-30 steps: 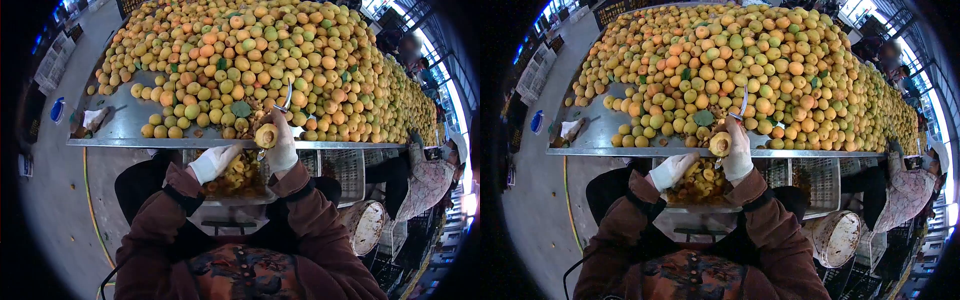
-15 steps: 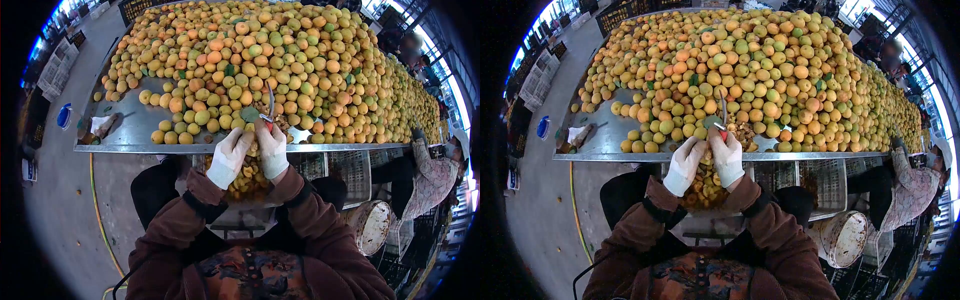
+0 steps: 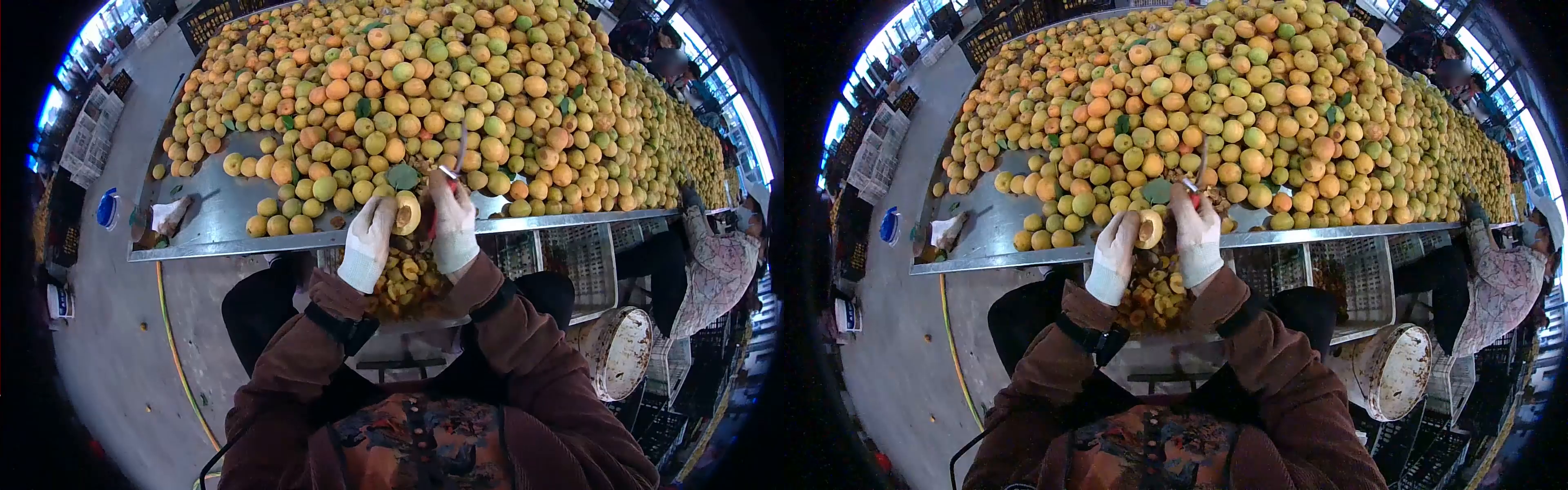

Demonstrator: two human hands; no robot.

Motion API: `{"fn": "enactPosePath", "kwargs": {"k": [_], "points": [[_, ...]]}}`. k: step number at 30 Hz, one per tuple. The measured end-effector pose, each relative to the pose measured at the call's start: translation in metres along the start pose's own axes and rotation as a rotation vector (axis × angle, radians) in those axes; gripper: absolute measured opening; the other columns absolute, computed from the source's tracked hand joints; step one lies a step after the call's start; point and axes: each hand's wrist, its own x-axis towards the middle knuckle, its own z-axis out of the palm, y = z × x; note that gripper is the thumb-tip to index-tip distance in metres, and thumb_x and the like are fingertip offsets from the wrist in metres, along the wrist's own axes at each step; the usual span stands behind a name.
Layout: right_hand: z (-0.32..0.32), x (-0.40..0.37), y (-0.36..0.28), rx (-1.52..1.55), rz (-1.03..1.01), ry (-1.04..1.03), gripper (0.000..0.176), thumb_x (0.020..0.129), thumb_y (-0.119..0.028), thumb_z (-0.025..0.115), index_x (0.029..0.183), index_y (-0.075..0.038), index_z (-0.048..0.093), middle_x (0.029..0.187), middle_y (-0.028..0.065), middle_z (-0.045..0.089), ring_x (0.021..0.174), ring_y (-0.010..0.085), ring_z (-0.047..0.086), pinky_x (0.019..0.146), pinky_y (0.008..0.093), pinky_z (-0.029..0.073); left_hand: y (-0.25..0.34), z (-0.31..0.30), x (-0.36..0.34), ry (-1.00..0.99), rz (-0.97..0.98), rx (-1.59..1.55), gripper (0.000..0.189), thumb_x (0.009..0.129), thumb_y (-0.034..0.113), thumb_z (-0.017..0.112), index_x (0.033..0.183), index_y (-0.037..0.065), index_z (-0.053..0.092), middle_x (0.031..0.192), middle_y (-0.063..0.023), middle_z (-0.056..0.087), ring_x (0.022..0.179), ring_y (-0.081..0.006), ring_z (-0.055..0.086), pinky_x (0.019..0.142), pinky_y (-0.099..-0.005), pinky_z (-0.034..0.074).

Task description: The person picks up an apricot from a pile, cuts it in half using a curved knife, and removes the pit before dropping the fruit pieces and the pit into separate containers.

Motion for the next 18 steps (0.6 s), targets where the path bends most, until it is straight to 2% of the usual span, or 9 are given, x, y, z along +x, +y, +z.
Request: {"fn": "enactPosePath", "kwargs": {"k": [1, 2, 4, 6, 11, 14, 16, 17, 18], "points": [[-0.003, -0.005, -0.022, 0.022, 0.036, -0.061, 0.024, 0.089, -0.028, 0.06, 0.083, -0.006, 0.054, 0.065, 0.0, 0.053, 0.049, 0.0104, 0.045, 0.045, 0.0267, 0.036, 0.011, -0.003, 0.001, -0.059, 0.015, 0.069, 0.033, 0.096, 0.023, 0.05, 0.109, -0.006, 0.054, 0.093, -0.008, 0.058, 0.086, -0.0122, 0.052, 0.079, -0.0252, 0.044], [-0.001, -0.002, -0.032, 0.132, -0.05, -0.041, 0.026, 0.091, -0.028, 0.058, 0.077, -0.008, 0.049, 0.057, 0.0006, 0.047, 0.042, 0.0117, 0.04, 0.039, 0.0273, 0.032, 0.024, -0.002, -0.001, -0.117, 0.03, 0.134, 0.03, 0.096, 0.023, 0.05, 0.105, -0.005, 0.055, 0.089, -0.0069, 0.057, 0.081, -0.0118, 0.051, 0.076, -0.0255, 0.044], [0.003, -0.005, -0.055, 0.368, -0.13, -0.163, 0.032, 0.092, -0.029, 0.057, 0.07, -0.01, 0.044, 0.053, 0.0003, 0.042, 0.041, 0.0108, 0.037, 0.039, 0.0263, 0.03, 0.038, 0.01, -0.009, -0.086, 0.046, 0.156, 0.026, 0.096, 0.023, 0.049, 0.098, -0.002, 0.054, 0.083, -0.0048, 0.054, 0.075, -0.0116, 0.046, 0.071, -0.0258, 0.042], [0.008, -0.01, -0.065, 0.351, -0.191, -0.197, 0.035, 0.093, -0.031, 0.056, 0.067, -0.011, 0.043, 0.052, -0.0001, 0.041, 0.04, 0.0105, 0.035, 0.039, 0.026, 0.029, 0.039, 0.017, -0.011, -0.108, 0.12, 0.161, 0.029, 0.097, 0.024, 0.047, 0.102, -0.003, 0.055, 0.084, -0.0075, 0.057, 0.076, -0.0128, 0.05, 0.072, -0.0266, 0.044], [0.018, -0.014, -0.061, 0.284, -0.263, -0.066, 0.029, 0.091, -0.024, 0.056, 0.068, -0.009, 0.046, 0.053, 0.0, 0.045, 0.041, 0.0096, 0.037, 0.039, 0.0251, 0.03, 0.031, 0.029, -0.017, -0.066, 0.232, 0.26, 0.03, 0.098, 0.021, 0.042, 0.109, -0.004, 0.055, 0.095, -0.0173, 0.063, 0.088, -0.0188, 0.059, 0.081, -0.0292, 0.046], [0.023, -0.014, -0.056, 0.225, -0.306, 0.0, 0.025, 0.09, -0.019, 0.058, 0.07, -0.009, 0.047, 0.054, -0.0008, 0.046, 0.041, 0.0092, 0.039, 0.039, 0.025, 0.03, 0.028, 0.041, -0.02, 0.027, 0.289, 0.164, 0.032, 0.099, 0.024, 0.043, 0.108, -0.005, 0.055, 0.094, -0.0178, 0.063, 0.087, -0.0189, 0.059, 0.079, -0.0292, 0.046], [0.026, -0.019, -0.056, 0.242, -0.254, 0.021, 0.024, 0.091, -0.02, 0.056, 0.072, -0.009, 0.046, 0.054, -0.0009, 0.045, 0.041, 0.0082, 0.037, 0.039, 0.0249, 0.029, 0.031, 0.039, -0.018, 0.014, 0.281, 0.23, 0.033, 0.099, 0.024, 0.043, 0.108, -0.005, 0.054, 0.092, -0.0167, 0.063, 0.087, -0.0177, 0.059, 0.078, -0.0286, 0.046], [0.02, -0.017, -0.059, 0.289, -0.304, -0.164, 0.028, 0.092, -0.025, 0.054, 0.071, -0.01, 0.044, 0.054, -0.001, 0.044, 0.041, 0.0082, 0.035, 0.039, 0.0243, 0.026, 0.033, 0.04, -0.018, -0.01, 0.222, 0.177, 0.033, 0.099, 0.025, 0.043, 0.108, -0.005, 0.054, 0.093, -0.0161, 0.062, 0.087, -0.0172, 0.058, 0.078, -0.0285, 0.046], [0.02, -0.01, -0.058, 0.377, -0.204, -0.098, 0.036, 0.093, -0.03, 0.053, 0.065, -0.012, 0.039, 0.052, -0.0032, 0.036, 0.041, 0.0081, 0.029, 0.039, 0.0245, 0.021, 0.035, 0.041, -0.018, -0.032, 0.162, 0.124, 0.033, 0.099, 0.025, 0.044, 0.108, -0.004, 0.054, 0.093, -0.0155, 0.062, 0.087, -0.0167, 0.058, 0.078, -0.0283, 0.046]]}}
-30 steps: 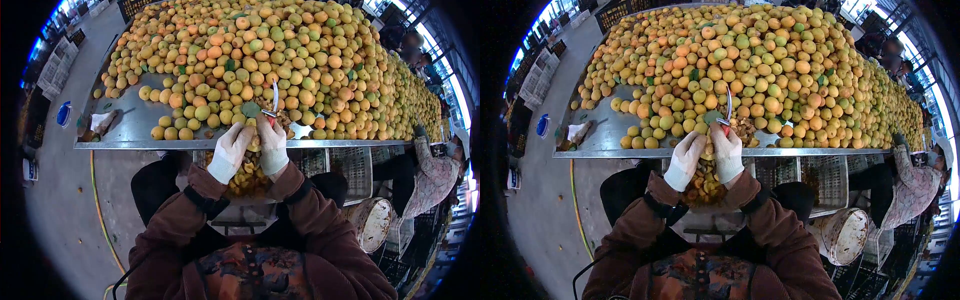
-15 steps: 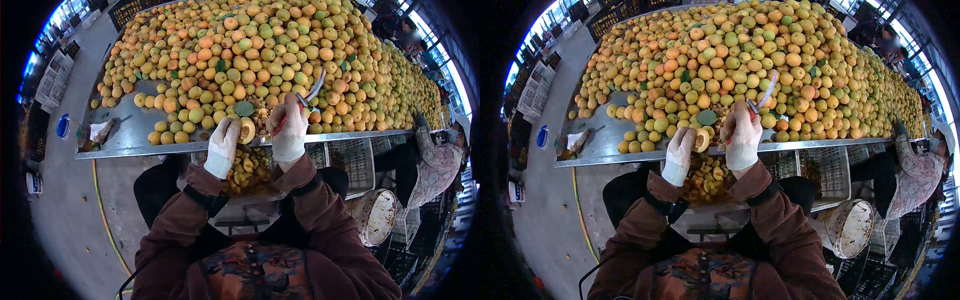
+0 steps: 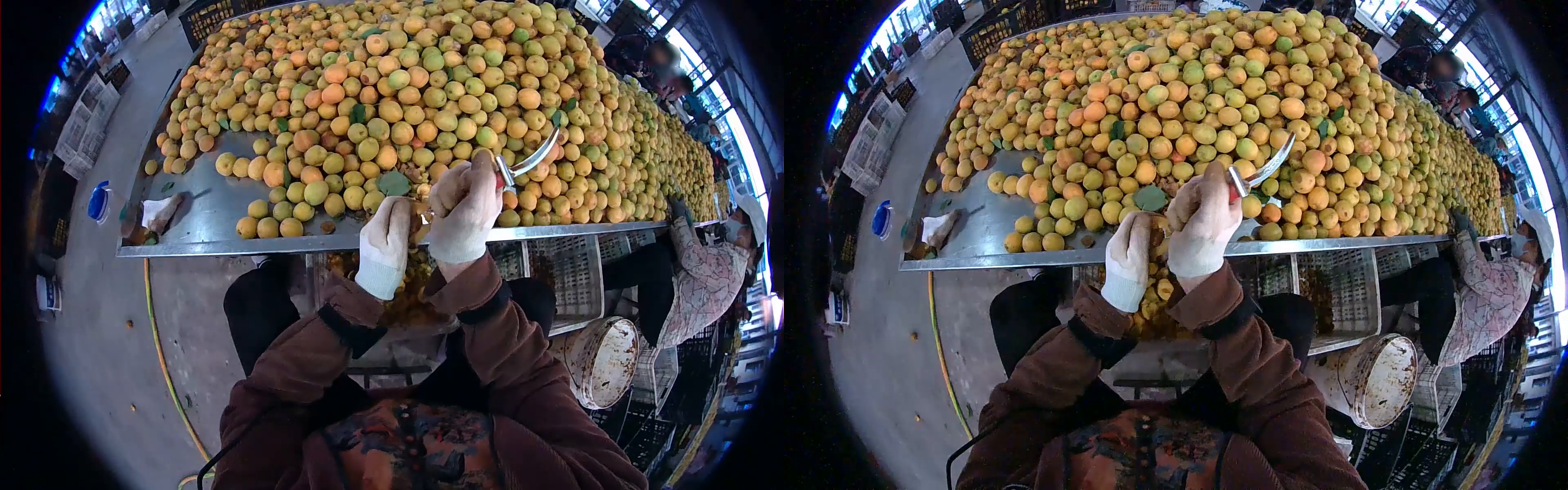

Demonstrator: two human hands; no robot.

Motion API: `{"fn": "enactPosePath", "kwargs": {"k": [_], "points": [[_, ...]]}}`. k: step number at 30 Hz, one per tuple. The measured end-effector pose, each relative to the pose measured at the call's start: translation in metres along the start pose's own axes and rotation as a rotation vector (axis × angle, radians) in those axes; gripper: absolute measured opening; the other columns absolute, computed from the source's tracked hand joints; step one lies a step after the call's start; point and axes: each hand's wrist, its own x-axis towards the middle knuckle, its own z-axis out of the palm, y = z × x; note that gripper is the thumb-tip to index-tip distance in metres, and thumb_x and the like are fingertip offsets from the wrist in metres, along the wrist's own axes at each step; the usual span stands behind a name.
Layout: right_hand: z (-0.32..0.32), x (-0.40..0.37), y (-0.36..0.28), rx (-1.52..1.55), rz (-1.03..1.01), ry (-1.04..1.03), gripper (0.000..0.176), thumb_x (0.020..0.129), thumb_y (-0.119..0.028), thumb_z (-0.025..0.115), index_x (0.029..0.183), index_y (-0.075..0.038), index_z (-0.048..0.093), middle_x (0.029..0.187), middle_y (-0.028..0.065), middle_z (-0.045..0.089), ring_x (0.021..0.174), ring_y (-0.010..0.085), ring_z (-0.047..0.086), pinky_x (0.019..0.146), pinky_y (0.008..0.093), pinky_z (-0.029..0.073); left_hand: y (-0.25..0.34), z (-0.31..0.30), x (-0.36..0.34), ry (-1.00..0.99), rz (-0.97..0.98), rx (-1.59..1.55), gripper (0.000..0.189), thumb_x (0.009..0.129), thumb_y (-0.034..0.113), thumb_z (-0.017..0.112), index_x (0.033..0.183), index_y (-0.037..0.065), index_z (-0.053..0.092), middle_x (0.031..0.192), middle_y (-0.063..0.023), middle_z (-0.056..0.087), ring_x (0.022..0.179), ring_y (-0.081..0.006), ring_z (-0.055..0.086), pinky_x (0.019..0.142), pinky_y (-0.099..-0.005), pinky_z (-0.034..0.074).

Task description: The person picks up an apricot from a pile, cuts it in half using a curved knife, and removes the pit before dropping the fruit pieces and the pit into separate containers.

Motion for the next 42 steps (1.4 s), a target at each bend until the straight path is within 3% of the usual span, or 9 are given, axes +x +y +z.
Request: {"fn": "enactPosePath", "kwargs": {"k": [4, 13, 22, 23, 24, 26, 31, 38, 42], "points": [[-0.02, 0.015, 0.005, 0.221, 0.154, 0.007, 0.04, 0.095, -0.031, 0.05, 0.063, -0.016, 0.031, 0.053, -0.0057, 0.022, 0.043, 0.0087, 0.018, 0.041, 0.0267, 0.017, -0.019, 0.006, 0.008, 0.033, -0.04, -0.089, 0.038, 0.098, 0.027, 0.045, 0.112, -0.007, 0.054, 0.09, -0.0117, 0.061, 0.083, -0.0141, 0.055, 0.076, -0.0263, 0.045], [-0.054, 0.031, 0.028, 0.461, 0.315, 0.111, 0.038, 0.095, -0.027, 0.046, 0.063, -0.016, 0.029, 0.052, -0.0061, 0.021, 0.042, 0.0102, 0.016, 0.04, 0.0279, 0.016, -0.047, 0.012, 0.02, 0.005, -0.352, -0.687, 0.037, 0.101, 0.016, 0.037, 0.132, -0.005, 0.041, 0.129, -0.009, 0.048, 0.108, -0.0145, 0.051, 0.093, -0.0256, 0.043], [-0.061, 0.035, 0.028, 0.554, 0.367, 0.073, 0.041, 0.096, -0.028, 0.046, 0.061, -0.017, 0.027, 0.052, -0.0064, 0.021, 0.041, 0.0094, 0.017, 0.039, 0.0265, 0.017, -0.063, 0.017, 0.019, 0.033, -0.217, -0.668, 0.033, 0.101, 0.019, 0.041, 0.127, -0.002, 0.045, 0.11, -0.0038, 0.056, 0.094, -0.012, 0.056, 0.084, -0.0266, 0.047], [-0.055, 0.032, 0.022, 0.508, 0.328, 0.049, 0.041, 0.096, -0.029, 0.046, 0.061, -0.017, 0.027, 0.052, -0.0064, 0.021, 0.041, 0.0093, 0.017, 0.039, 0.0261, 0.018, -0.077, 0.007, 0.034, -0.247, -0.238, -1.367, 0.034, 0.101, 0.019, 0.04, 0.128, -0.001, 0.045, 0.116, -0.0078, 0.055, 0.093, -0.0142, 0.055, 0.084, -0.0269, 0.047], [-0.05, 0.028, 0.016, 0.46, 0.287, 0.033, 0.041, 0.095, -0.03, 0.046, 0.061, -0.017, 0.028, 0.052, -0.0064, 0.022, 0.041, 0.0093, 0.018, 0.039, 0.0257, 0.018, -0.093, 0.006, 0.035, -0.258, -0.234, -1.369, 0.034, 0.101, 0.019, 0.04, 0.128, -0.001, 0.045, 0.116, -0.0078, 0.055, 0.093, -0.0142, 0.055, 0.084, -0.0269, 0.047], [-0.035, 0.021, 0.01, 0.379, 0.212, 0.029, 0.041, 0.095, -0.031, 0.049, 0.061, -0.017, 0.029, 0.052, -0.0063, 0.022, 0.042, 0.0089, 0.019, 0.04, 0.0256, 0.018, -0.001, 0.003, 0.02, -0.158, -0.04, 0.103, 0.032, 0.099, 0.023, 0.044, 0.124, 0.004, 0.05, 0.103, -0.0104, 0.06, 0.084, -0.0166, 0.058, 0.077, -0.0305, 0.049], [-0.027, 0.017, -0.004, 0.248, 0.108, -0.014, 0.041, 0.093, -0.032, 0.052, 0.063, -0.017, 0.029, 0.053, -0.0057, 0.022, 0.043, 0.0081, 0.019, 0.04, 0.0261, 0.017, 0.021, -0.003, 0.017, -0.353, 0.064, 0.127, 0.055, 0.079, 0.036, 0.069, 0.123, 0.008, 0.049, 0.102, -0.0142, 0.063, 0.099, -0.0221, 0.062, 0.086, -0.0333, 0.048], [-0.028, 0.016, -0.003, 0.298, 0.174, -0.038, 0.04, 0.095, -0.031, 0.048, 0.063, -0.016, 0.03, 0.053, -0.0051, 0.023, 0.043, 0.0085, 0.019, 0.039, 0.0262, 0.017, 0.037, -0.018, 0.024, -0.547, 0.012, 0.214, 0.054, 0.077, 0.017, 0.069, 0.125, 0.005, 0.045, 0.114, -0.0125, 0.057, 0.104, -0.0204, 0.058, 0.088, -0.0321, 0.046], [-0.018, 0.006, -0.001, 0.164, 0.16, 0.046, 0.04, 0.092, -0.032, 0.051, 0.061, -0.016, 0.033, 0.051, -0.0044, 0.026, 0.04, 0.0094, 0.022, 0.039, 0.0259, 0.019, 0.027, -0.012, 0.019, -0.416, 0.13, 0.417, 0.05, 0.076, 0.015, 0.068, 0.12, 0.007, 0.046, 0.102, -0.0186, 0.062, 0.095, -0.0317, 0.064, 0.08, -0.0367, 0.051]]}}
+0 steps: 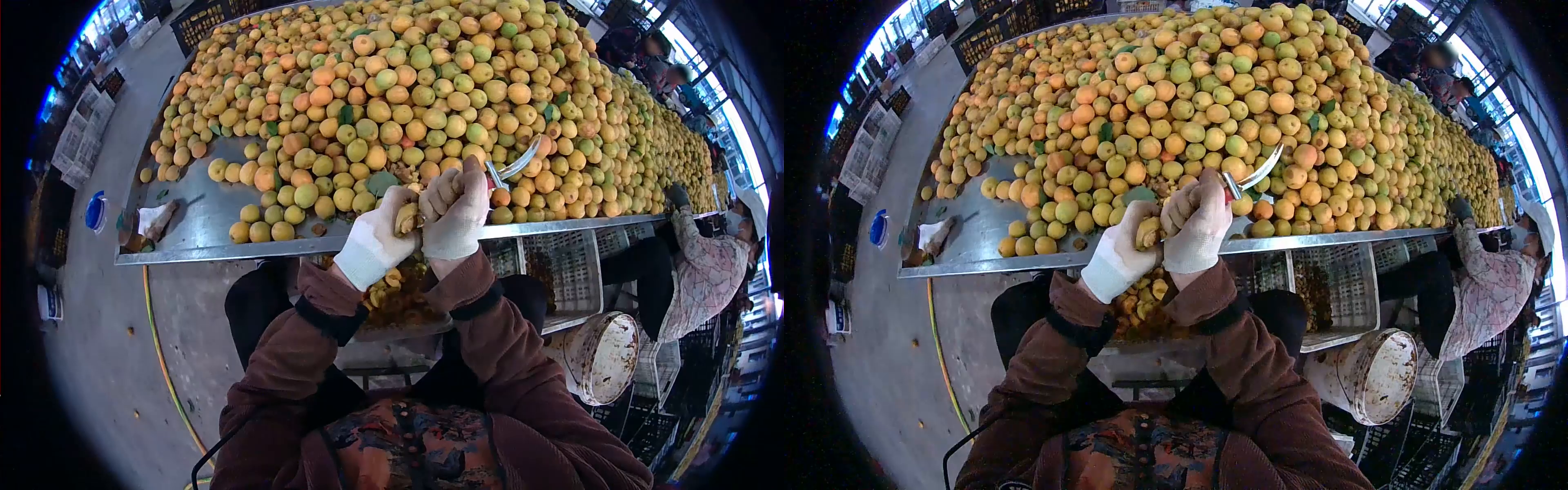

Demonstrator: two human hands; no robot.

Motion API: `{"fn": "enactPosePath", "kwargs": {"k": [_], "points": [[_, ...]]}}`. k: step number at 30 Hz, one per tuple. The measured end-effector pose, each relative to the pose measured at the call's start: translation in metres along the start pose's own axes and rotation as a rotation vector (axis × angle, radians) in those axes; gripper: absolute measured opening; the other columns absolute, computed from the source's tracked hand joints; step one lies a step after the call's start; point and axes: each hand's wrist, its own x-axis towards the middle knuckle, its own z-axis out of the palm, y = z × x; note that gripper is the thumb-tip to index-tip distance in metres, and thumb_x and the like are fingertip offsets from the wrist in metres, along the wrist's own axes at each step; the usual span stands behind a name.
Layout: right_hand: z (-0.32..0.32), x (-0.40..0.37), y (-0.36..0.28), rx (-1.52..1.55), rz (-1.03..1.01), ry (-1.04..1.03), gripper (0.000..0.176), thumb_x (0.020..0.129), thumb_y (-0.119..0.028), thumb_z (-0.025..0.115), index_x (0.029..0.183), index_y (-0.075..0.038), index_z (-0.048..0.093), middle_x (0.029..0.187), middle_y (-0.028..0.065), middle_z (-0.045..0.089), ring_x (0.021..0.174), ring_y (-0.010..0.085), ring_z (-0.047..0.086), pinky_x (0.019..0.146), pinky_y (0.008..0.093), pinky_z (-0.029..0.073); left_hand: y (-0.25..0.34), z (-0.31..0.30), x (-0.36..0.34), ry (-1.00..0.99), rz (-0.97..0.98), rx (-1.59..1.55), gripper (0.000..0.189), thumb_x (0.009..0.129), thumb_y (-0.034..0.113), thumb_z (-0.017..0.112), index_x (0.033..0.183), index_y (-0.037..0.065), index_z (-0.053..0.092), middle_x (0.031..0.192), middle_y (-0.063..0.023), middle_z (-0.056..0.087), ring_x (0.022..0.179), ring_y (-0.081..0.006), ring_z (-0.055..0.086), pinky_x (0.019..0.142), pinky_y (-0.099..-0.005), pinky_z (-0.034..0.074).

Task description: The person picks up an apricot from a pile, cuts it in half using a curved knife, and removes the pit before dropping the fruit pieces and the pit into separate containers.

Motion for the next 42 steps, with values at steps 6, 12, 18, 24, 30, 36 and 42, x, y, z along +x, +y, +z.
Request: {"fn": "enactPosePath", "kwargs": {"k": [6, 12, 18, 24, 30, 36, 42], "points": [[-0.005, 0.003, 0.01, -0.079, -0.024, 0.095, 0.039, 0.089, -0.034, 0.056, 0.061, -0.015, 0.036, 0.049, -0.0041, 0.028, 0.04, 0.0099, 0.024, 0.039, 0.0267, 0.019, -0.012, 0.009, 0.003, -0.016, -0.007, 0.27, 0.048, 0.076, 0.015, 0.068, 0.115, 0.007, 0.043, 0.094, -0.023, 0.062, 0.09, -0.0414, 0.061, 0.072, -0.0434, 0.051], [-0.025, 0.01, 0.012, -0.028, 0.068, 0.165, 0.039, 0.094, -0.032, 0.051, 0.063, -0.017, 0.031, 0.054, -0.0057, 0.028, 0.045, 0.0088, 0.026, 0.043, 0.0259, 0.019, -0.017, 0.012, 0.004, -0.047, 0.005, 0.373, 0.048, 0.074, 0.015, 0.069, 0.113, 0.008, 0.044, 0.087, -0.0222, 0.063, 0.085, -0.042, 0.061, 0.069, -0.0456, 0.051], [-0.035, 0.016, 0.013, 0.032, 0.185, 0.332, 0.037, 0.097, -0.029, 0.045, 0.066, -0.015, 0.03, 0.053, -0.0043, 0.028, 0.044, 0.0107, 0.028, 0.04, 0.0244, 0.027, -0.015, 0.002, 0.003, -0.104, 0.131, 0.164, 0.046, 0.073, 0.013, 0.067, 0.113, 0.008, 0.044, 0.085, -0.0213, 0.063, 0.083, -0.0414, 0.062, 0.067, -0.0431, 0.052], [-0.049, 0.019, 0.014, 0.145, 0.232, 0.125, 0.039, 0.097, -0.031, 0.048, 0.065, -0.016, 0.031, 0.055, -0.0051, 0.025, 0.045, 0.0094, 0.024, 0.04, 0.0254, 0.022, -0.018, 0.0, -0.002, -0.147, 0.036, -0.074, 0.047, 0.074, 0.014, 0.066, 0.113, 0.002, 0.044, 0.092, -0.0193, 0.06, 0.089, -0.0315, 0.063, 0.075, -0.0378, 0.05], [-0.013, -0.001, -0.018, 0.046, 0.139, -0.218, 0.045, 0.094, -0.037, 0.055, 0.062, -0.016, 0.033, 0.056, -0.0055, 0.022, 0.045, 0.0081, 0.019, 0.041, 0.0251, 0.017, 0.001, -0.015, -0.003, -0.305, -0.338, -0.447, 0.049, 0.077, 0.01, 0.065, 0.12, 0.003, 0.042, 0.089, -0.0066, 0.056, 0.055, -0.0134, 0.053, 0.048, -0.027, 0.044], [-0.01, -0.007, -0.028, -0.828, 0.132, -0.25, 0.022, 0.087, -0.016, 0.064, 0.102, -0.002, 0.058, 0.08, -0.0024, 0.057, 0.071, 0.0051, 0.05, 0.064, 0.02, 0.042, 0.005, -0.029, -0.006, -0.273, -0.315, -0.819, 0.058, 0.079, -0.001, 0.06, 0.13, 0.006, 0.034, 0.09, -0.0077, 0.055, 0.048, -0.0116, 0.047, 0.039, -0.0252, 0.035], [-0.018, -0.015, -0.006, -0.888, 0.076, -0.373, 0.024, 0.09, -0.018, 0.058, 0.108, -0.001, 0.055, 0.079, -0.0012, 0.054, 0.066, 0.0062, 0.047, 0.059, 0.0215, 0.039, 0.008, -0.033, -0.012, -0.148, -0.268, -0.907, 0.036, 0.097, 0.032, 0.046, 0.125, 0.008, 0.044, 0.084, -0.001, 0.052, 0.057, -0.0073, 0.039, 0.049, -0.023, 0.035]]}}
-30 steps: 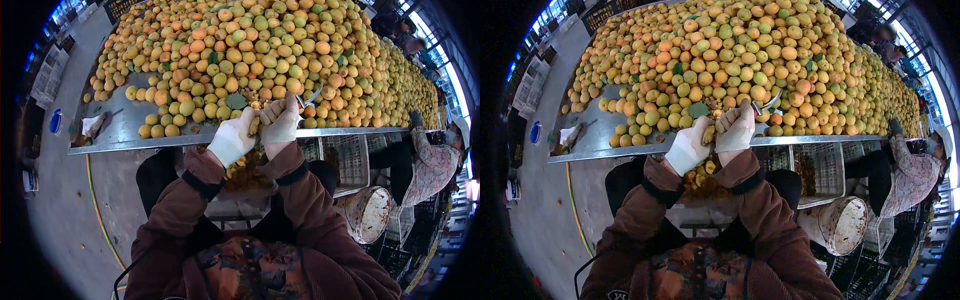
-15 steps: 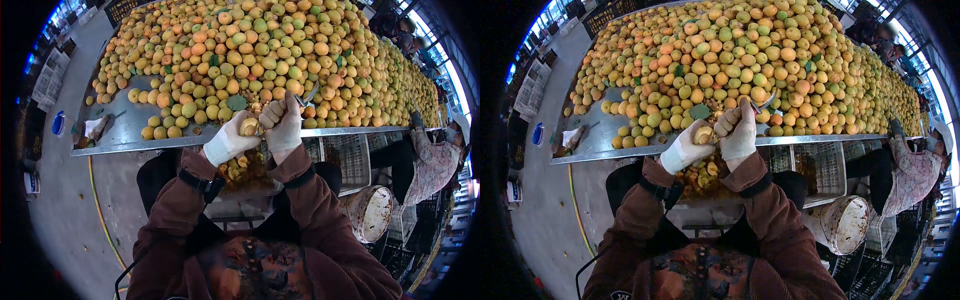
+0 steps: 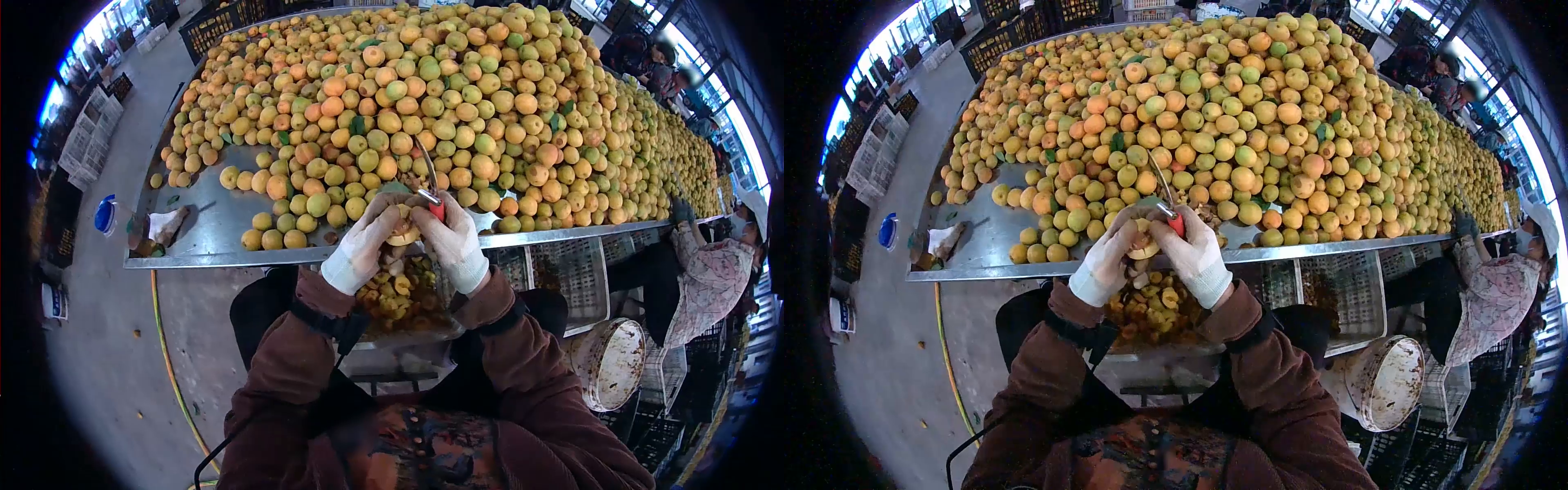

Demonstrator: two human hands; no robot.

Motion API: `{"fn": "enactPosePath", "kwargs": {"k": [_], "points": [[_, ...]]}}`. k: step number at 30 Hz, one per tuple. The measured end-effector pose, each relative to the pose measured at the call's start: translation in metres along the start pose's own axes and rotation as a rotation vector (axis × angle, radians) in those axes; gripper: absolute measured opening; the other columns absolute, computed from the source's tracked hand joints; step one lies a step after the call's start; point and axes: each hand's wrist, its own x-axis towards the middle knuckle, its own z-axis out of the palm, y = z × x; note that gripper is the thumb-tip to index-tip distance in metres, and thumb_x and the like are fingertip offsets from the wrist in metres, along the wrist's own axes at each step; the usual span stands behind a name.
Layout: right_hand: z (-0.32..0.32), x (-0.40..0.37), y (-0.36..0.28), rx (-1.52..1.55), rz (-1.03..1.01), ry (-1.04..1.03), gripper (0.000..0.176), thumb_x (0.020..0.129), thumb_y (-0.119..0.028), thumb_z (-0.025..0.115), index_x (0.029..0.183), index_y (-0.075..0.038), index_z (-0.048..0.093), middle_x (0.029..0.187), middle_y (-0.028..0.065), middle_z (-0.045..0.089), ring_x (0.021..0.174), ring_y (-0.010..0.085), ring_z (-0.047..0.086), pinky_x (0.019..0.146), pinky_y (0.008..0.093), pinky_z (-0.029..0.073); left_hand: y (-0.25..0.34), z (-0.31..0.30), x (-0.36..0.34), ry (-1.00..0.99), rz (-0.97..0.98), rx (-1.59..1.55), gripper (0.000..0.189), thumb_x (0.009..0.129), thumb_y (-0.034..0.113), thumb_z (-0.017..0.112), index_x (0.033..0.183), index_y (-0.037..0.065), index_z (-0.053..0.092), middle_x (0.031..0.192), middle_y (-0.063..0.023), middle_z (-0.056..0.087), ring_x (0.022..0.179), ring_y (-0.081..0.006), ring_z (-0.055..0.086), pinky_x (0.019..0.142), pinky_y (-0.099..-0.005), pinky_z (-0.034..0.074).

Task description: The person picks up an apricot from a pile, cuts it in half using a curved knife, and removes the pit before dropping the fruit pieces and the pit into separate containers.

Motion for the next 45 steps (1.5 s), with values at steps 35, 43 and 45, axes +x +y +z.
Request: {"fn": "enactPosePath", "kwargs": {"k": [35, 43, 45], "points": [[0.031, -0.004, 0.058, -0.648, -0.001, -0.038, 0.053, 0.091, -0.025, 0.052, 0.135, -0.001, 0.031, 0.085, 0.0294, 0.06, 0.081, 0.0472, 0.058, 0.063, 0.0483, 0.047, -0.027, -0.003, 0.018, 0.331, 0.268, 0.027, 0.058, 0.1, 0.046, 0.033, 0.132, -0.001, 0.043, 0.119, -0.0135, 0.058, 0.106, -0.023, 0.058, 0.09, -0.033, 0.046], [0.026, -0.003, 0.068, 0.228, 0.073, -0.287, 0.047, 0.095, -0.047, 0.048, 0.106, -0.002, 0.05, 0.078, 0.0022, 0.054, 0.067, 0.0136, 0.05, 0.059, 0.0286, 0.043, -0.017, -0.008, 0.018, 0.151, 0.257, -0.248, 0.062, 0.097, 0.05, 0.04, 0.13, -0.003, 0.044, 0.122, -0.0148, 0.056, 0.113, -0.0256, 0.056, 0.096, -0.037, 0.044], [0.019, -0.003, 0.057, 0.355, 0.31, -0.397, 0.04, 0.095, -0.041, 0.051, 0.107, -0.003, 0.051, 0.079, 0.003, 0.054, 0.068, 0.0114, 0.048, 0.061, 0.0255, 0.042, -0.019, -0.011, 0.015, 0.15, 0.225, -0.285, 0.062, 0.097, 0.05, 0.04, 0.129, -0.003, 0.044, 0.123, -0.0142, 0.055, 0.113, -0.025, 0.055, 0.096, -0.0368, 0.044]]}}
